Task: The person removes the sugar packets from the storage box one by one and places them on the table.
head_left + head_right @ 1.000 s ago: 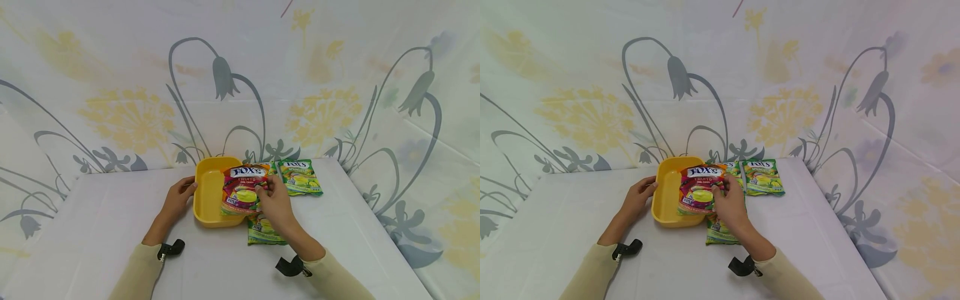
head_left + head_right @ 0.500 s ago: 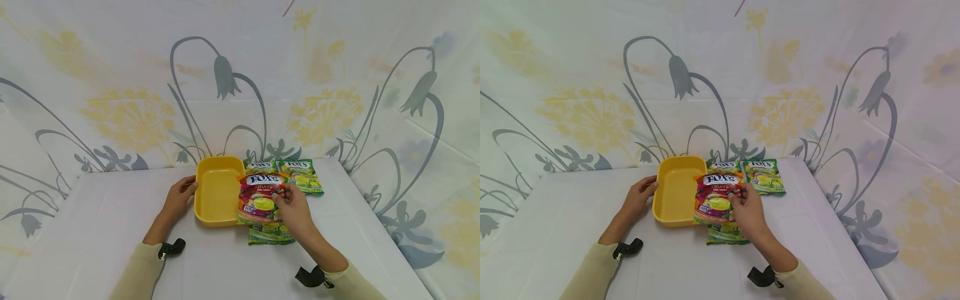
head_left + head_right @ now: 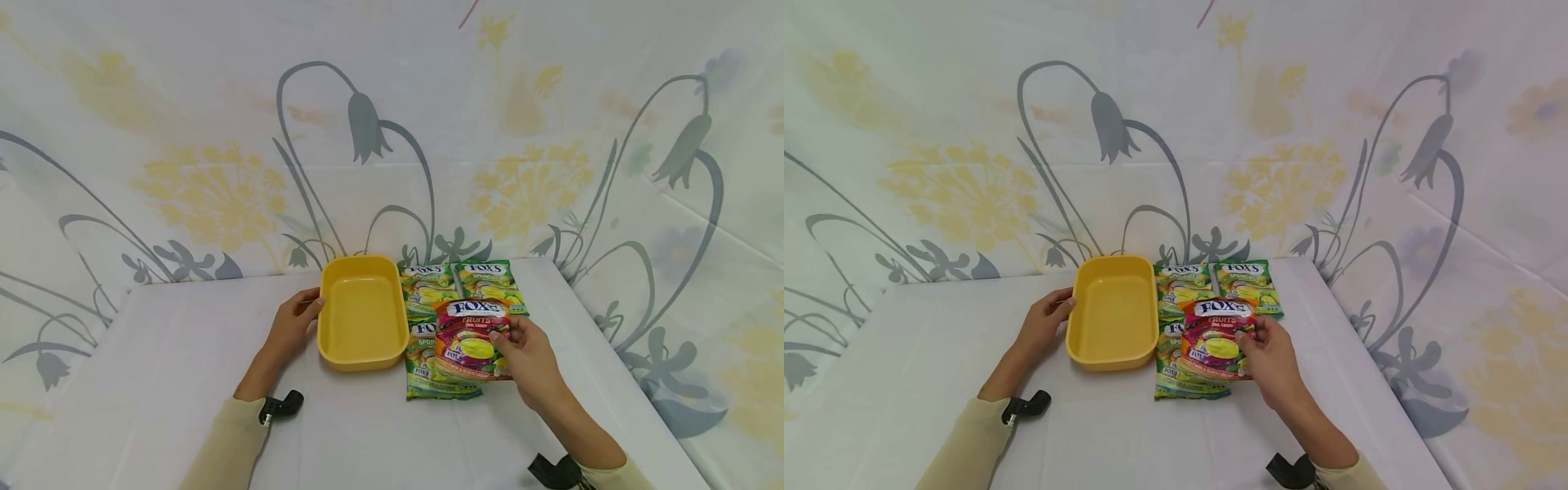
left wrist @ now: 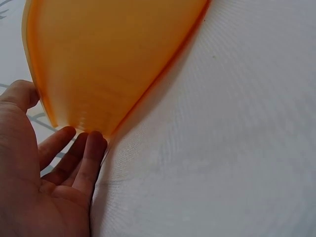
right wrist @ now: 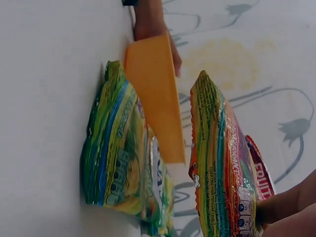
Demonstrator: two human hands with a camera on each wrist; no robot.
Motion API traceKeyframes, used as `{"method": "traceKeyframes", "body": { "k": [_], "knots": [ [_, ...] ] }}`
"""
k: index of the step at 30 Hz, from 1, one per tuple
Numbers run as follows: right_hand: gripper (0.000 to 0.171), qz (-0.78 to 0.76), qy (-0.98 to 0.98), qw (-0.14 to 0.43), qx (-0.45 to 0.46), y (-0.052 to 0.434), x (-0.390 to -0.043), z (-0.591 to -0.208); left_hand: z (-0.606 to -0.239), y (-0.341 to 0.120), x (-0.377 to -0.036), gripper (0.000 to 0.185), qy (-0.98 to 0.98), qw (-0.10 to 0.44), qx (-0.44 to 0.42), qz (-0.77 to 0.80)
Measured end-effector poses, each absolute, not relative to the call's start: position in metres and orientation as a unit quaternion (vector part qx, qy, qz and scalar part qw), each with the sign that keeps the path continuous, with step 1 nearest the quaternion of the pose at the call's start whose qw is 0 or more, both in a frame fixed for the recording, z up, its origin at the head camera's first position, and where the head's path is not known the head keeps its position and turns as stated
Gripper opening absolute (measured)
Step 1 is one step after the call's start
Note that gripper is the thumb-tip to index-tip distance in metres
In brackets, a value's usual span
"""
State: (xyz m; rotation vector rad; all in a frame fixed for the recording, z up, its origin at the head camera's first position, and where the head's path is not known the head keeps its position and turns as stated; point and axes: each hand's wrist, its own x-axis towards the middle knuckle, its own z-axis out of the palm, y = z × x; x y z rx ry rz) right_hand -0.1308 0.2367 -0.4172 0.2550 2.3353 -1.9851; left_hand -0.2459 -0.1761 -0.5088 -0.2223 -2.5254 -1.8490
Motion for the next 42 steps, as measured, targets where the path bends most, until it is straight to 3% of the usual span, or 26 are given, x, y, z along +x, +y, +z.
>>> {"method": "traceKeyframes", "body": {
  "k": [26,42],
  "knots": [
    [0.057,-0.571,0.803,0.093,0.147,0.311,-0.141,-0.443,-0.507,-0.175,-0.245,0.056,-0.809,-0.008,-0.060,-0.585],
    [0.057,-0.554,0.813,0.085,0.159,0.318,-0.156,-0.464,-0.507,-0.175,-0.245,0.053,-0.806,-0.007,-0.060,-0.589]
  ]
}}
